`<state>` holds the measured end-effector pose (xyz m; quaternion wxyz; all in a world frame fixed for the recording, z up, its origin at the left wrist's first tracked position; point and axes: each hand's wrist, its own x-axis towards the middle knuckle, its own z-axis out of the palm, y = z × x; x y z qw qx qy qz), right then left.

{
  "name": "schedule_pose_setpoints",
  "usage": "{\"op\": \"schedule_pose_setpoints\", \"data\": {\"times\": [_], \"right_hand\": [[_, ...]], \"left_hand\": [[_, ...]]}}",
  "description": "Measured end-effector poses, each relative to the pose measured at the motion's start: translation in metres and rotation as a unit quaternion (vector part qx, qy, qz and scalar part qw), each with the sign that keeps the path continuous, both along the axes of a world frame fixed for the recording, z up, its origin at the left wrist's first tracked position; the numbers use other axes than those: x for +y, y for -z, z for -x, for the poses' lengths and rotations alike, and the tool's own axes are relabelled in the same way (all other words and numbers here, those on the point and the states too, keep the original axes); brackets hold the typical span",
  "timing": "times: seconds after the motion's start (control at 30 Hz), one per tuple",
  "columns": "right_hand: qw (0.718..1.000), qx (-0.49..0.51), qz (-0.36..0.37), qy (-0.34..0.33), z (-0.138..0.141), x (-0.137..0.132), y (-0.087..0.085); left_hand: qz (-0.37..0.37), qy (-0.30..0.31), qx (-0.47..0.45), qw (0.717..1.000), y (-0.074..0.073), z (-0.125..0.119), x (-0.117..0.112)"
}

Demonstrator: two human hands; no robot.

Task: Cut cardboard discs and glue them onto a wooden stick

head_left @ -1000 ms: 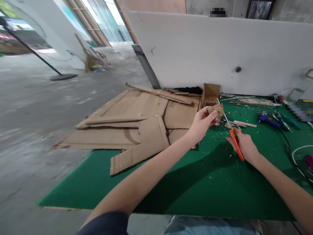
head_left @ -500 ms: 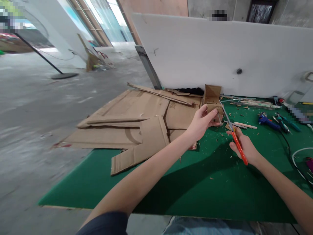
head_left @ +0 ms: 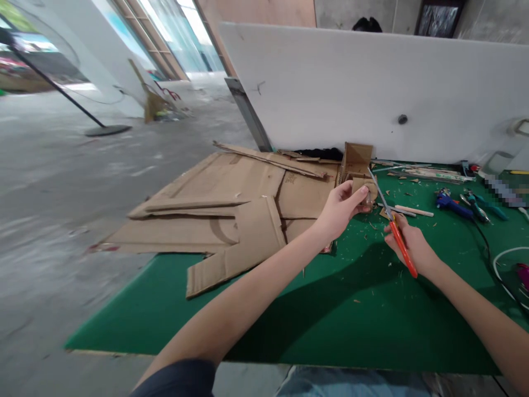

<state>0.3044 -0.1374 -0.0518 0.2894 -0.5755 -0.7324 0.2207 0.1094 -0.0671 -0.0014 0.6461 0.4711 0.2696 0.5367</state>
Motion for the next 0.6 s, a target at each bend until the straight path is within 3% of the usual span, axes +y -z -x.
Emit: {"op": "schedule_pose_setpoints", "data": {"times": [0.13, 0.43, 0.6], "right_hand": [[0.998, -0.047, 0.031, 0.029, 0.002, 0.001, -0.004], [0.979, -0.183, -0.061, 0.068, 0.001, 0.004, 0.001], [0.989, -0.120, -0.078, 0.039, -0.003, 0.005, 0.008]], "left_hand": [[0.009, 0.002, -0.003, 1.000, 0.003, 0.000, 0.002], [0.023, 0.021, 0.005, 0.999, 0.001, -0.001, 0.003], [0.020, 0.038, -0.004, 0.999, -0.001, 0.000, 0.000]]}}
